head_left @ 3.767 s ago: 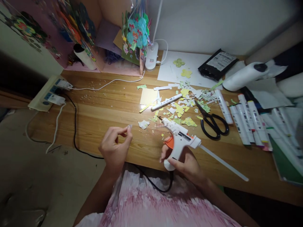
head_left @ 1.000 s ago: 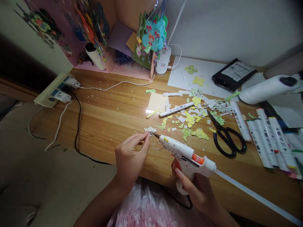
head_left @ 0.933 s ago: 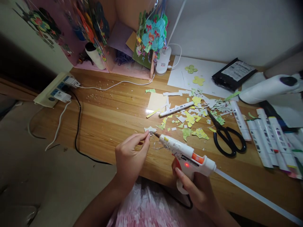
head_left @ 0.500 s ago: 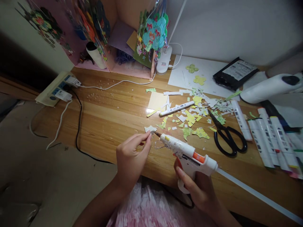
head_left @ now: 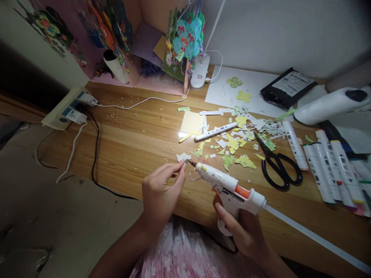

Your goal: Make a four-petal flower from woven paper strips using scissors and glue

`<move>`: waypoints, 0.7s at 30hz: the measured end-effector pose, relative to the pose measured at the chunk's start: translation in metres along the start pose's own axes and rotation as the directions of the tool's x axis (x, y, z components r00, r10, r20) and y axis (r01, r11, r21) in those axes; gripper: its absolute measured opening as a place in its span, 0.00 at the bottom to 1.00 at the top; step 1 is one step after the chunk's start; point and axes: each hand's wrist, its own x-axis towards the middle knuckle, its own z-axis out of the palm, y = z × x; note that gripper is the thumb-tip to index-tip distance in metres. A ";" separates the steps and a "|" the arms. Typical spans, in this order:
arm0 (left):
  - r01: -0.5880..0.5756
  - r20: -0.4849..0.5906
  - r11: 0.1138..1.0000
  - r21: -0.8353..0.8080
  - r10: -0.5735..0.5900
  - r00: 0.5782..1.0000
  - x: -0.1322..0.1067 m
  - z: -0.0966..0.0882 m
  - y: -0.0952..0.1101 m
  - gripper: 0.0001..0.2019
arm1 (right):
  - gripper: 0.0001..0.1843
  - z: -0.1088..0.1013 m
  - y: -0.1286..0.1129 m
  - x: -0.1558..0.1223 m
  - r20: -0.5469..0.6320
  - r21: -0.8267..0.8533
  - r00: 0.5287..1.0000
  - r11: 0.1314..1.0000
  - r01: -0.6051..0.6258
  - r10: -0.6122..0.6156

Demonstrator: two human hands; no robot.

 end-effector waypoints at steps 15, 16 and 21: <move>0.002 0.003 1.000 0.006 -0.002 1.000 0.000 0.000 0.000 0.07 | 0.09 -0.004 -0.008 0.003 -0.019 -0.075 0.998 0.995 0.058 -0.060; -0.003 0.001 1.000 0.008 0.003 1.000 0.000 0.000 0.000 0.07 | 0.09 -0.004 -0.009 0.004 -0.026 -0.091 0.997 0.994 0.064 -0.067; -0.007 -0.001 1.000 0.006 0.007 1.000 0.000 0.000 0.001 0.07 | 0.13 -0.006 -0.012 0.005 -0.032 -0.086 0.999 0.996 0.038 -0.041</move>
